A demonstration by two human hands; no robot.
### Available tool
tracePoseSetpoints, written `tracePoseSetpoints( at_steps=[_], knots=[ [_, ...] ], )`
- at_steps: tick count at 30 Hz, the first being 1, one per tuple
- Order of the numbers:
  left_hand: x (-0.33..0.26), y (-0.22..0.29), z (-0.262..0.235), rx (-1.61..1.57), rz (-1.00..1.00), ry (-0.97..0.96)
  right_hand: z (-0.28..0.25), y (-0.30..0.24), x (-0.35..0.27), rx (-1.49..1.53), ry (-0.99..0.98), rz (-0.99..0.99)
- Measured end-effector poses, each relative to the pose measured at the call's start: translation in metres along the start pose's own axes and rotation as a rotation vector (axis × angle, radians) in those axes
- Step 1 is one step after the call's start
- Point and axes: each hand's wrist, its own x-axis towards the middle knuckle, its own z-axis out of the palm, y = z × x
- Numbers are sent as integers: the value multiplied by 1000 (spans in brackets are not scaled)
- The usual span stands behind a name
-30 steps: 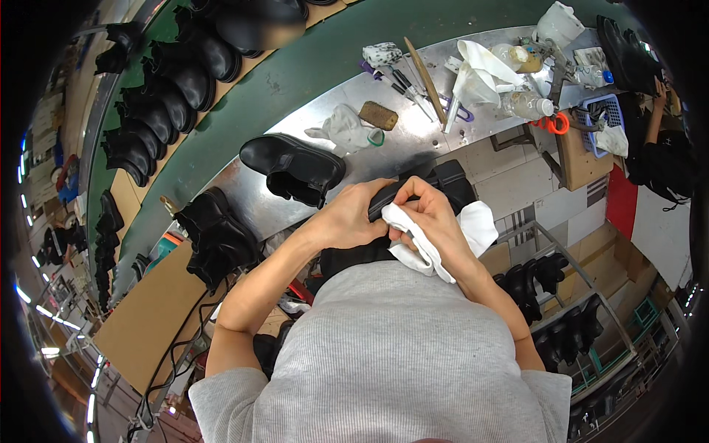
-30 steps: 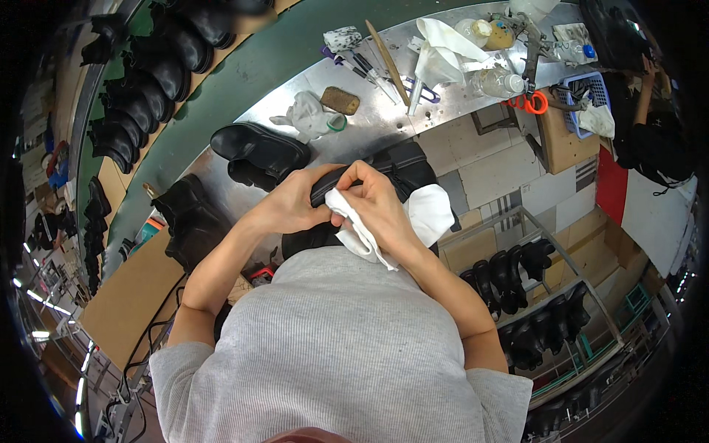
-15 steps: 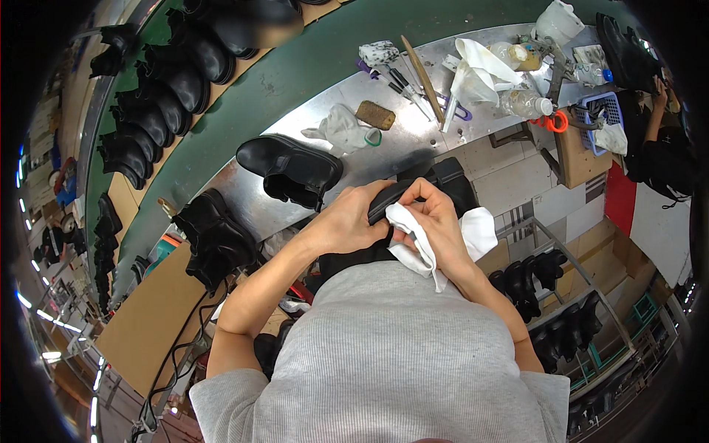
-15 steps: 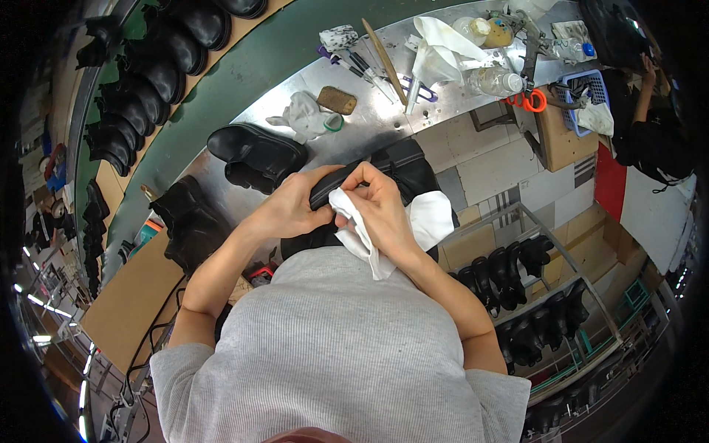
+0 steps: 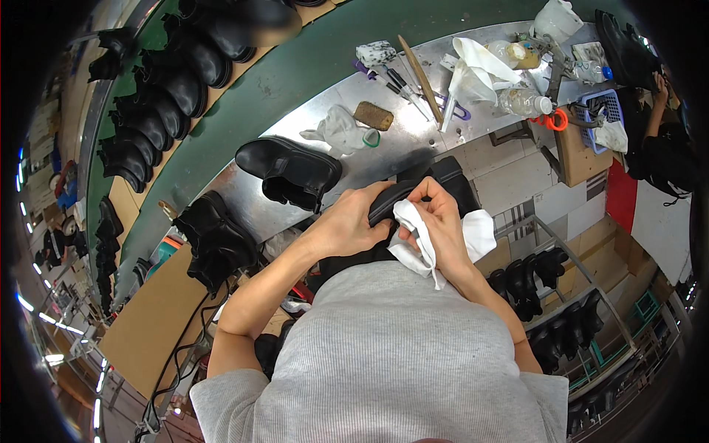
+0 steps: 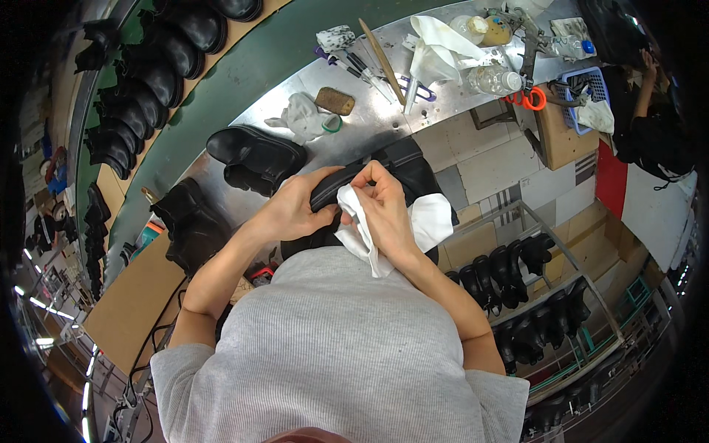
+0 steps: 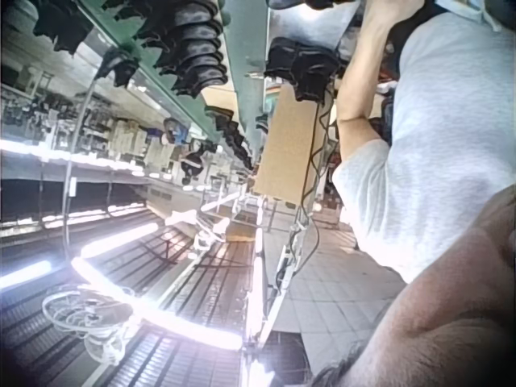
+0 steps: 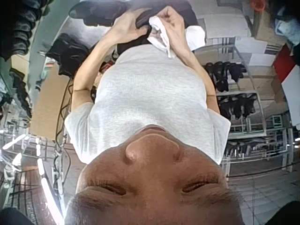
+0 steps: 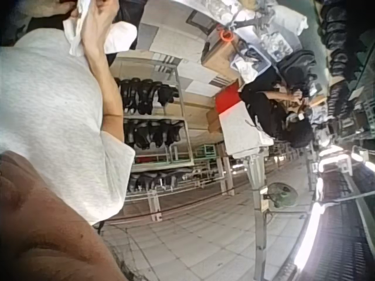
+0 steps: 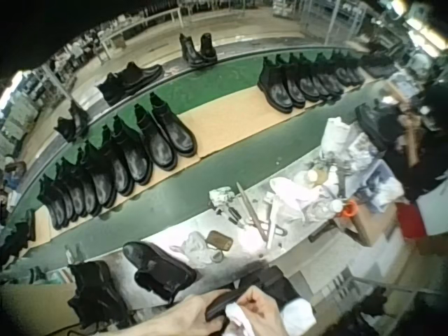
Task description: Clean and finish black leather boots at a factory assembly line.
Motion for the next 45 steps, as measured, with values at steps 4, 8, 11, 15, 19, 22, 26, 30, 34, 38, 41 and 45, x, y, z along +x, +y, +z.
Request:
tracePoseSetpoints(
  at_steps=[4,8,11,15,19,22,26,30,34,38,41,45],
  knots=[
    [-1,9,-7,15,-77,-39,5,-2,2,2,-63,6],
    [-3,5,-1,-44,6,26,-1,3,4,34,100,-12],
    [-1,6,-2,-58,-7,12,-2,0,2,10,-17,-9],
    [-2,7,-2,-17,19,24,3,3,3,7,-35,-34],
    [-3,8,-1,-78,-33,10,2,5,3,-23,76,-27],
    [-3,11,-2,-42,-6,12,1,0,-1,12,-64,-5],
    [-3,6,1,-45,18,58,3,6,1,-27,55,-76],
    [-3,9,0,-67,-14,28,2,5,1,-30,70,-67],
    [-2,12,-2,-38,-71,1,2,1,0,6,9,-32],
    [-2,14,-1,-65,-44,16,-1,3,0,26,58,-34],
    [-3,13,-1,-38,-7,25,3,0,0,4,15,-38],
    [-1,17,-3,-39,-90,-14,-2,5,3,4,114,-53]
  ],
)
